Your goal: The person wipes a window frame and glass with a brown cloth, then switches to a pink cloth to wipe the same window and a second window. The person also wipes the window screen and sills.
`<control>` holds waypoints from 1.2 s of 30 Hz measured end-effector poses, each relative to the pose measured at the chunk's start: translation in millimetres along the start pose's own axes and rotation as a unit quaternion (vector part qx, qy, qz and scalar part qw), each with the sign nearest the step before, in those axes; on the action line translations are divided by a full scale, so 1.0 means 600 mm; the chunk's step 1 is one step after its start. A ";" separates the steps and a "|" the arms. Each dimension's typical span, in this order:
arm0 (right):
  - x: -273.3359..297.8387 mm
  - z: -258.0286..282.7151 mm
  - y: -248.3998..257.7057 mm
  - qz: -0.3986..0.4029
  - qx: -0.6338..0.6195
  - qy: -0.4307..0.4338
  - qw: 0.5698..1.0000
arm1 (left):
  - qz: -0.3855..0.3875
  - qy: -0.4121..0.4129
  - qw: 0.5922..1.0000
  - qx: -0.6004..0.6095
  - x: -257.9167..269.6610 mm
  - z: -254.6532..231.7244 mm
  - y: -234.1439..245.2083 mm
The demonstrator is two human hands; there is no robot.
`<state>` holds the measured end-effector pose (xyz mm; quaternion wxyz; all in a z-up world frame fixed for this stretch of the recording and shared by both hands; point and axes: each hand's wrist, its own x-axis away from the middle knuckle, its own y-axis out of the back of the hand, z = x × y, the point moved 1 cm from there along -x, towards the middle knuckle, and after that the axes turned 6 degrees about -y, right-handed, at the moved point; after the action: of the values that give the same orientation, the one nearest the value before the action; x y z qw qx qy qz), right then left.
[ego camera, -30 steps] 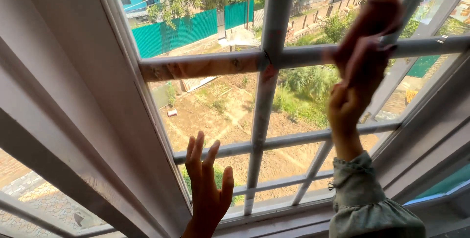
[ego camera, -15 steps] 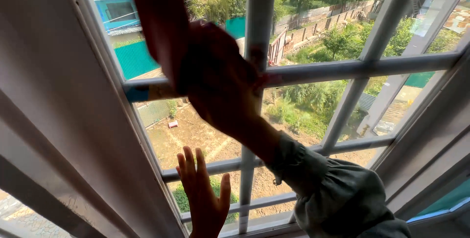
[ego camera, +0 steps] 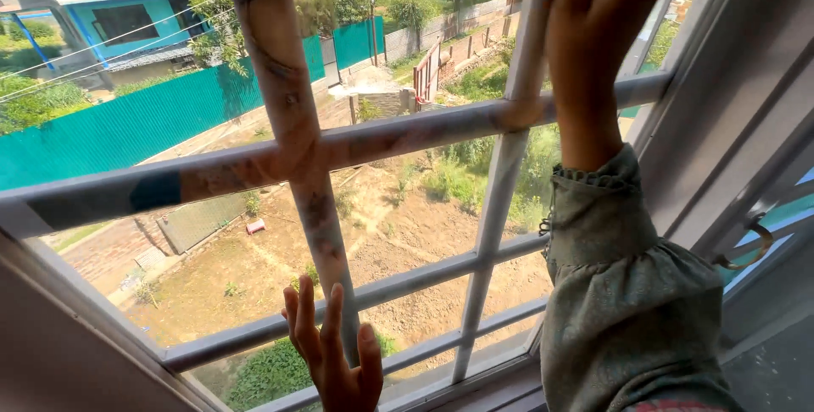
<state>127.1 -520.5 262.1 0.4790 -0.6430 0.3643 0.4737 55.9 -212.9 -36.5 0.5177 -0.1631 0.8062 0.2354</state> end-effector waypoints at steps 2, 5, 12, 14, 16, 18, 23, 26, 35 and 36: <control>0.074 -0.114 0.038 -0.020 0.057 -0.064 0.996 | 0.008 0.004 1.000 0.005 0.004 -0.007 -0.005; 0.154 -0.131 0.090 -0.030 0.115 -0.142 0.983 | 0.013 0.011 1.000 0.012 0.006 -0.017 -0.011; 0.320 0.152 0.088 0.018 -0.043 -0.339 0.940 | 0.018 -0.015 0.999 0.030 -0.003 -0.042 -0.027; 0.260 0.292 0.085 0.060 -0.228 -0.351 0.906 | 0.010 -0.023 0.999 0.026 0.005 -0.035 -0.032; 0.252 0.367 0.067 0.099 -0.406 -0.350 0.839 | 0.000 -0.029 0.999 0.021 0.000 -0.037 -0.034; 0.297 0.389 0.041 0.282 -0.221 -0.151 0.921 | -0.033 -0.024 0.998 0.043 -0.015 -0.044 -0.022; 0.256 0.180 0.046 0.201 -0.032 -0.158 0.966 | -0.038 -0.037 0.998 0.018 -0.017 -0.034 -0.024; 0.329 0.080 0.092 0.082 0.022 -0.252 0.964 | -0.013 -0.034 0.999 0.021 -0.006 -0.030 -0.016; 0.493 0.184 0.164 -0.023 0.091 -0.446 0.890 | 0.027 -0.045 0.999 -0.003 0.000 -0.023 0.039; 0.492 0.220 0.158 -0.022 0.057 -0.495 0.867 | 0.025 -0.051 0.998 -0.006 -0.004 -0.024 0.042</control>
<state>89.7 -424.2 -58.5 0.6426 -0.3030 0.0918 0.6977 33.2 -199.5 -24.1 0.5510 -0.1339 0.7812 0.2612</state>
